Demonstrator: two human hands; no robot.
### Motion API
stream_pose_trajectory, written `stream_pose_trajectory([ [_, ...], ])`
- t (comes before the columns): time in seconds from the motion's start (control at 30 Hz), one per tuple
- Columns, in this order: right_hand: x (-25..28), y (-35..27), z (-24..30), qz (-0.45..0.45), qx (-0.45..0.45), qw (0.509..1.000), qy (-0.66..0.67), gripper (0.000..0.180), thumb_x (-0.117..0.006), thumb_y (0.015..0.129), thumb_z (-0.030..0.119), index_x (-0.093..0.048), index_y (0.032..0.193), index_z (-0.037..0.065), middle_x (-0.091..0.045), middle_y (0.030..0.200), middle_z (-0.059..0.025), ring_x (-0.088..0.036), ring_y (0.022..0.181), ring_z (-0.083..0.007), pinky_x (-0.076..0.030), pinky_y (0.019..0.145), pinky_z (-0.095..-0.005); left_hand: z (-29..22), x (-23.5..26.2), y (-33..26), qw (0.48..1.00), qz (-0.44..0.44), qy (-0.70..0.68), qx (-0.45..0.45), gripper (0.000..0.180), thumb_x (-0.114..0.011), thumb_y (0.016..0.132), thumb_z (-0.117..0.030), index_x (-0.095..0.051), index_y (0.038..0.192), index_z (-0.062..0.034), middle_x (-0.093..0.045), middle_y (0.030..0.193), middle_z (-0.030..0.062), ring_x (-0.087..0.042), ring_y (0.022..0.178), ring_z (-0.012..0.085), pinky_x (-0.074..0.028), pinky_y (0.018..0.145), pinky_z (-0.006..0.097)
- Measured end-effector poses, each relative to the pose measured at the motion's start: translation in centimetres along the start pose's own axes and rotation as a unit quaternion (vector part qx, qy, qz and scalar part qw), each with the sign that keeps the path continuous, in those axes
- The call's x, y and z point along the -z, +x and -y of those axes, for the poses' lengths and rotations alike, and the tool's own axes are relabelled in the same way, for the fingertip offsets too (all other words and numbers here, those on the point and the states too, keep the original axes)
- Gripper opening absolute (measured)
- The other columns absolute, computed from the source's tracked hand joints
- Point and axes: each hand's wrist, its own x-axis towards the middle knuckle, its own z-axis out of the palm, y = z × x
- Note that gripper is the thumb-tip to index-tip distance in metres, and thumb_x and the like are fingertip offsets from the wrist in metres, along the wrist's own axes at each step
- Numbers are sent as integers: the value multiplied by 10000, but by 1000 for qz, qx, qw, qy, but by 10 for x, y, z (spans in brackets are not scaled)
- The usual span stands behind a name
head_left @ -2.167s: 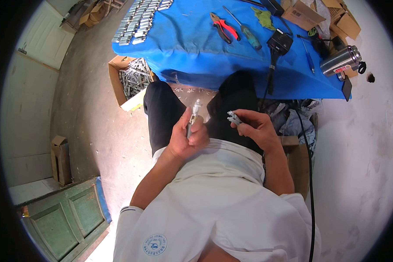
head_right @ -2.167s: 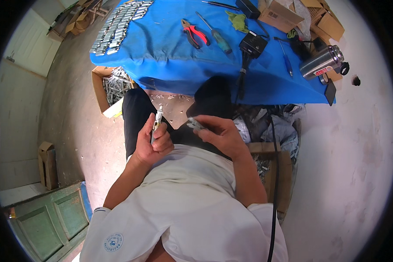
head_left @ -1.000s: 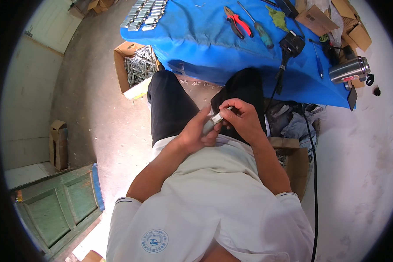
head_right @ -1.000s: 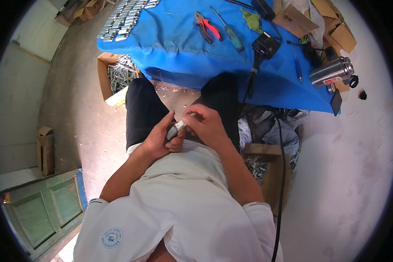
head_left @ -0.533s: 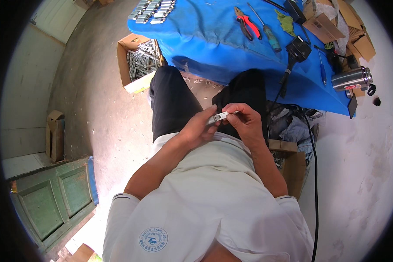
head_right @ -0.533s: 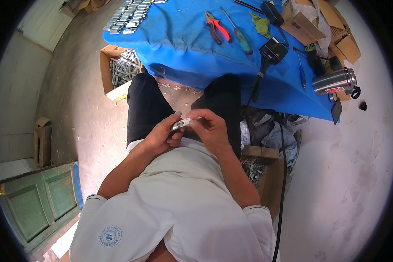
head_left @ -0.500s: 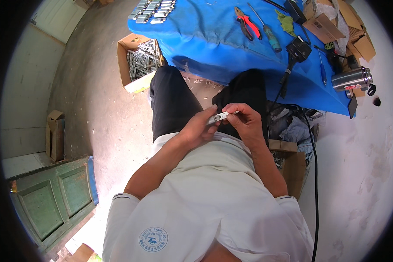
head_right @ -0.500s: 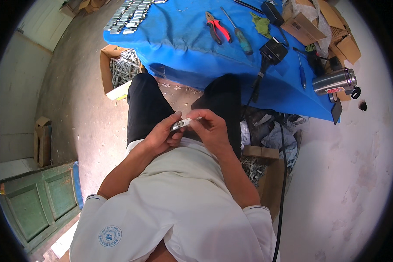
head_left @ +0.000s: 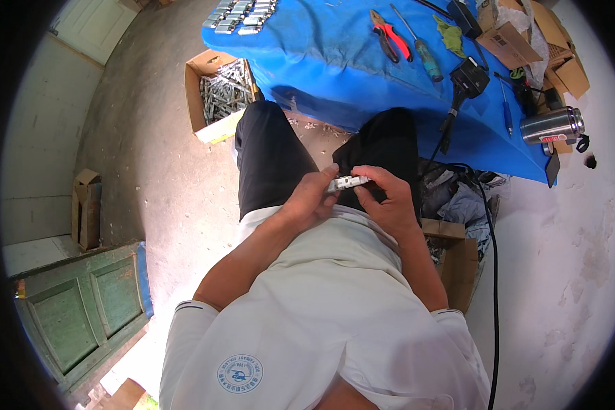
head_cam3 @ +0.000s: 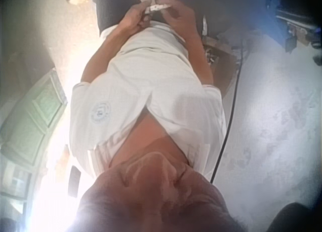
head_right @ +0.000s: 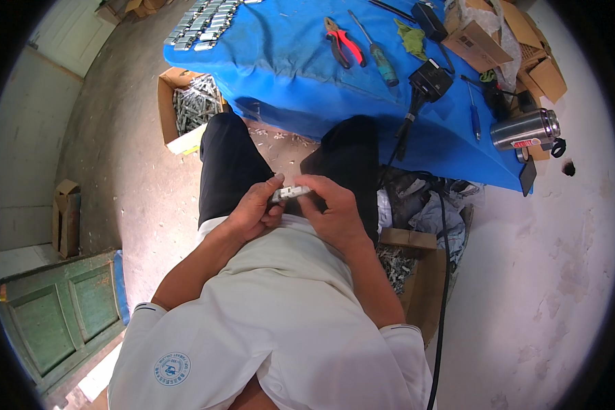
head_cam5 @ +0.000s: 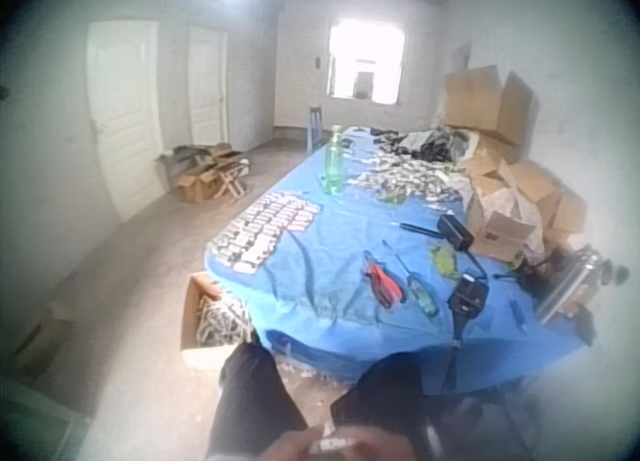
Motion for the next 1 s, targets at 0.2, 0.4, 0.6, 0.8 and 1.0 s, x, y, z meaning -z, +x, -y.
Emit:
stream_pose_trajectory([
  [0.2, 2, -1, 0, 44, -64, 986, -150, 280, -749, 716, 63, -618, 962, 79, -636, 812, -86, -622, 696, -244, -496, 613, -331, 9, 6, 6, 994, 3, 94, -61, 410, -502, 952, -449, -520, 766, -85, -438, 570, -4, -299, 452, 62, -226, 413, 228],
  [0.4, -8, -4, -6, -41, 47, 976, -208, 325, -763, 691, 87, -614, 980, 86, -639, 789, -93, -618, 705, -263, -492, 604, -357, 4, 3, 1, 988, 1, 134, -73, 450, -495, 942, -491, -522, 763, -79, -436, 575, -5, -293, 457, 65, -221, 424, 230],
  [0.6, -11, -10, -27, -61, 171, 963, -201, 351, -755, 695, 84, -619, 1017, 51, -636, 794, -86, -613, 721, -264, -494, 614, -351, 2, 0, -1, 982, 0, 172, -80, 460, -484, 946, -499, -530, 775, -74, -448, 580, -3, -312, 468, 60, -224, 428, 228],
  [0.8, 4, -8, 0, 91, 25, 965, -244, 269, -709, 766, 118, -638, 1003, 12, -639, 854, -119, -609, 797, -292, -494, 708, -368, 6, -4, -4, 980, -18, 181, -81, 465, -483, 947, -505, -541, 787, -73, -444, 583, -10, -319, 479, 53, -228, 434, 229],
  [1.0, 8, -6, -17, 104, 57, 963, -240, 261, -667, 817, 138, -601, 1041, 22, -616, 916, -124, -599, 807, -315, -481, 703, -401, 1, -7, -9, 975, 11, 210, -68, 467, -480, 956, -495, -566, 830, -53, -431, 586, -19, -315, 490, 50, -235, 454, 218],
])
